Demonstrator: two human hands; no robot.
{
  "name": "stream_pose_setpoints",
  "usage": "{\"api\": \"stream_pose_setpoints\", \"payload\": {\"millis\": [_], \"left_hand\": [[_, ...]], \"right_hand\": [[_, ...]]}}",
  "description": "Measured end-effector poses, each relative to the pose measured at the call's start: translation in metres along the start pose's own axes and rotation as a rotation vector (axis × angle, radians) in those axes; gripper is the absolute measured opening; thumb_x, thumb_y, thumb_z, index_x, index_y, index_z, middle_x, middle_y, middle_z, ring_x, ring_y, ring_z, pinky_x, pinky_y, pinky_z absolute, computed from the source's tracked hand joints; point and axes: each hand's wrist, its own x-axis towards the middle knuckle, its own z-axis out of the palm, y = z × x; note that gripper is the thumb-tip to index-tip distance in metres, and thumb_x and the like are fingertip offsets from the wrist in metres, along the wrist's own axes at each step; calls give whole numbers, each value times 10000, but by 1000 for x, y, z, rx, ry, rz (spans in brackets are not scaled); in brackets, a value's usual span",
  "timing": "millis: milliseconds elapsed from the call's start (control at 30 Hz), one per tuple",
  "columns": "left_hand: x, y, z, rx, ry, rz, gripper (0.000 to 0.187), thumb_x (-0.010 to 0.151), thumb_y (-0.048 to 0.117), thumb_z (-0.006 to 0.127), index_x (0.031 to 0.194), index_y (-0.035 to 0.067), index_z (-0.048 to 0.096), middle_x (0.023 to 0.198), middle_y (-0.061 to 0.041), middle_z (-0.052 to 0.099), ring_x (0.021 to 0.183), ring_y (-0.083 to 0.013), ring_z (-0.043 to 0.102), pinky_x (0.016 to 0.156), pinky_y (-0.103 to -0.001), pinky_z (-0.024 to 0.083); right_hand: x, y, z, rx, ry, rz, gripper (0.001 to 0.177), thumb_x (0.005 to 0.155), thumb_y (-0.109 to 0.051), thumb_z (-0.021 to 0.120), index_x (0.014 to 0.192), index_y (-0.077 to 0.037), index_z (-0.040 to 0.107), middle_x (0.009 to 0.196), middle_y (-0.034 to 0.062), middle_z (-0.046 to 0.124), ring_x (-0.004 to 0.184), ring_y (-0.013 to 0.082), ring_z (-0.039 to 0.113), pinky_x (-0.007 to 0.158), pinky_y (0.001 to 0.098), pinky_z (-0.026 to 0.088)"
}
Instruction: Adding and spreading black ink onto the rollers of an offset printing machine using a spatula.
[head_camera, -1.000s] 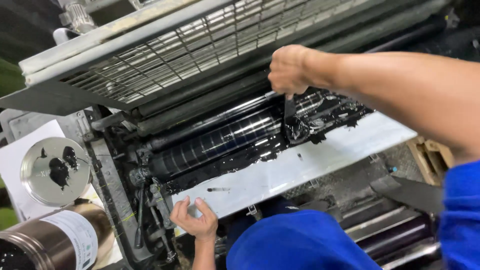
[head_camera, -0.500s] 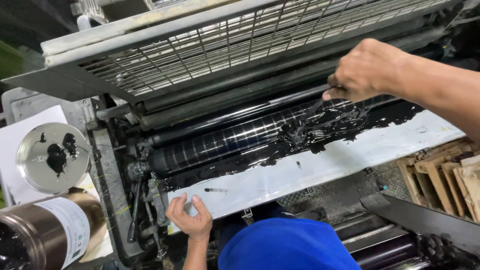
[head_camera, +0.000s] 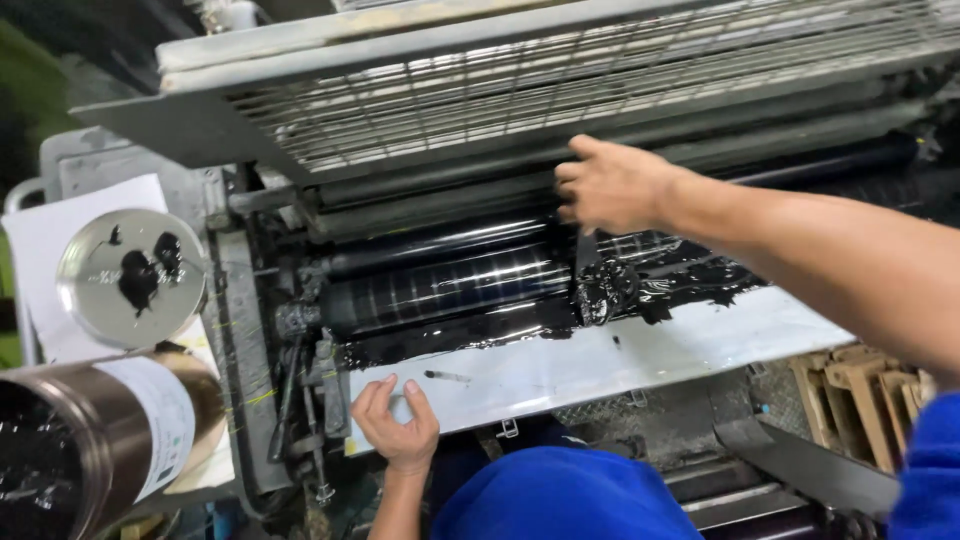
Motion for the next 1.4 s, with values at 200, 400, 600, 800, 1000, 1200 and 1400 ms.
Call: {"api": "stream_pose_setpoints", "payload": {"millis": [200,400,600,800,1000,1200,1400], "left_hand": [[6,6,1,-32,40,11,332,948,9,681,1237,-44,527,1189,-164,456,1038,-247,527,808,-317,512],[11,7,-1,21,54,80,362,903,35,714,1214,-18,535,1149,-146,494,1010,-231,528,787,-332,472],[15,12,-3,6,34,115,365,896,54,711,1204,-23,532,1150,-149,501,1012,-254,542,827,-351,483],[16,11,-3,-37,22,120,375,905,70,718,1220,-22,536,1162,-159,496,1026,-258,543,839,-351,490],[20,15,-6,-11,59,139,396,865,86,732,1206,-3,551,1140,-146,529,1020,-266,551,844,-368,487],[20,14,-19,-55,103,160,440,833,107,754,1216,42,548,1155,-135,541,1048,-296,540,905,-396,468],[10,2,-86,-84,140,56,455,853,81,758,1230,14,512,1192,-167,508,1123,-304,539,1004,-394,480]], "right_hand": [[53,-5,-35,-58,-18,-62,378,1007,-552,489,986,-278,749,916,-76,696,1121,132,525,996,378,310],[63,-6,-51,-64,-21,54,338,1042,-359,459,921,-252,756,857,-42,695,1105,142,551,988,386,313],[56,-8,-70,-73,37,150,426,1063,-347,389,850,-225,737,805,-44,685,1087,160,555,970,392,315],[47,-16,-96,-108,98,172,391,1046,-330,421,835,-226,733,751,-51,687,1075,168,572,943,376,319],[45,-28,-113,-139,179,210,349,1010,-345,461,825,-242,739,771,-35,705,1098,166,570,931,370,316],[23,-38,-135,-169,131,235,377,1056,-330,444,826,-222,723,725,-29,704,926,150,586,920,364,319],[-19,-57,-107,54,222,342,191,958,-347,604,910,-195,710,829,4,665,934,150,550,792,324,364]]}}
